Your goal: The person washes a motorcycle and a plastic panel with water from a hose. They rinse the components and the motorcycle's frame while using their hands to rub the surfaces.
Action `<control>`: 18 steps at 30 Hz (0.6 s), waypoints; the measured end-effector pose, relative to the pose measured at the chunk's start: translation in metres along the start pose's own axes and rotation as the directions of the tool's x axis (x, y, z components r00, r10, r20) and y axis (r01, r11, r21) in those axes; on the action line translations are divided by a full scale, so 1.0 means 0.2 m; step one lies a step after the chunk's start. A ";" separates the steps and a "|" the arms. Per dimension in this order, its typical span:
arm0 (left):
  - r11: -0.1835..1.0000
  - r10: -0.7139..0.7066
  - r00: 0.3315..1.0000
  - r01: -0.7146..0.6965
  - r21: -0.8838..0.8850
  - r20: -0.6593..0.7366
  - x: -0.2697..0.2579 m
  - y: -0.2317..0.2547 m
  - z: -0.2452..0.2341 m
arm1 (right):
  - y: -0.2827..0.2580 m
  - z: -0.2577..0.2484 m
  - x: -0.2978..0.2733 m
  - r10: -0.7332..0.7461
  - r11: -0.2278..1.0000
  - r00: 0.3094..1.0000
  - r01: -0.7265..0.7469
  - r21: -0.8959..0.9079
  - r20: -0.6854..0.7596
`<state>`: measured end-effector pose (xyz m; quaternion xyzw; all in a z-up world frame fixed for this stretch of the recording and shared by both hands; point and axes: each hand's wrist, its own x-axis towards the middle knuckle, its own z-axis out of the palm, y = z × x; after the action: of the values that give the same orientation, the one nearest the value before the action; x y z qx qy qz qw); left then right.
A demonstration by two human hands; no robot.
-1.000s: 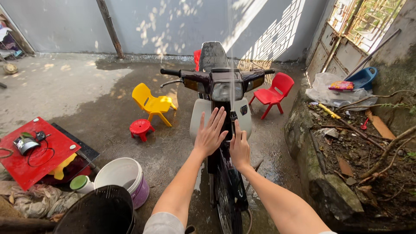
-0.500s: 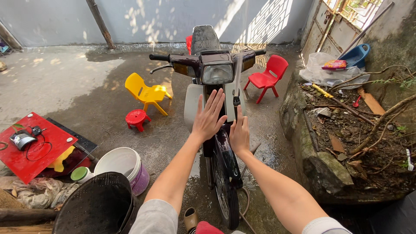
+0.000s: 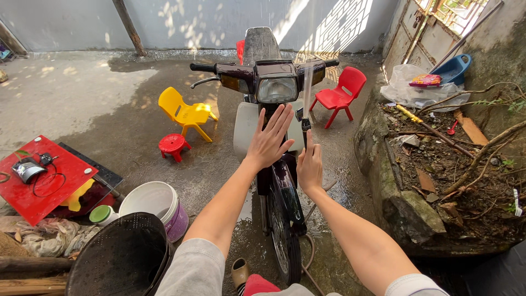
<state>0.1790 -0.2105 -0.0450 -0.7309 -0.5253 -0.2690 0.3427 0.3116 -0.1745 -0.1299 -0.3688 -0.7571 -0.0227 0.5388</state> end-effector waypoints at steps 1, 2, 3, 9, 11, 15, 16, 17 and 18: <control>1.000 -0.001 1.000 0.001 0.000 -0.001 0.00 -0.01 0.00 | 0.01 0.00 0.00 -0.001 1.000 1.000 0.001 0.000 0.000; 1.000 0.008 1.000 -0.008 0.000 0.005 0.00 -0.01 0.00 | 0.01 0.01 0.00 0.009 1.000 1.000 -0.009 -0.002 0.009; 1.000 0.016 1.000 -0.016 -0.001 0.011 0.00 -0.02 0.01 | 0.01 0.02 -0.01 0.019 1.000 1.000 -0.018 -0.003 0.018; 1.000 0.026 0.999 -0.026 0.003 0.023 0.01 -0.04 0.01 | 0.01 -0.01 0.01 0.035 0.999 0.999 -0.036 0.010 0.022; 0.999 0.038 0.999 -0.038 0.000 0.018 0.03 -0.06 0.00 | 0.02 -0.01 0.03 0.045 0.999 0.999 -0.045 0.004 0.010; 0.999 0.043 0.999 -0.043 0.006 0.019 0.06 -0.06 0.00 | 0.06 0.01 0.05 0.067 0.998 0.997 -0.067 -0.002 0.031; 0.999 0.047 0.999 -0.047 0.006 0.018 0.07 -0.06 0.00 | 0.07 0.01 0.06 0.068 0.998 0.997 -0.068 -0.003 0.027; 0.999 0.043 0.999 -0.043 0.006 0.019 0.07 -0.06 0.00 | 0.07 0.01 0.07 0.079 0.997 0.996 -0.079 -0.002 0.036; 0.999 0.038 0.999 -0.038 0.006 0.020 0.07 -0.06 0.01 | 0.08 0.01 0.08 0.089 0.996 0.995 -0.089 -0.001 0.046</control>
<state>0.1721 -0.1985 -0.0320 -0.7424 -0.5155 -0.2536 0.3447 0.3174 -0.1538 -0.1239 -0.4024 -0.7520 0.0102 0.5220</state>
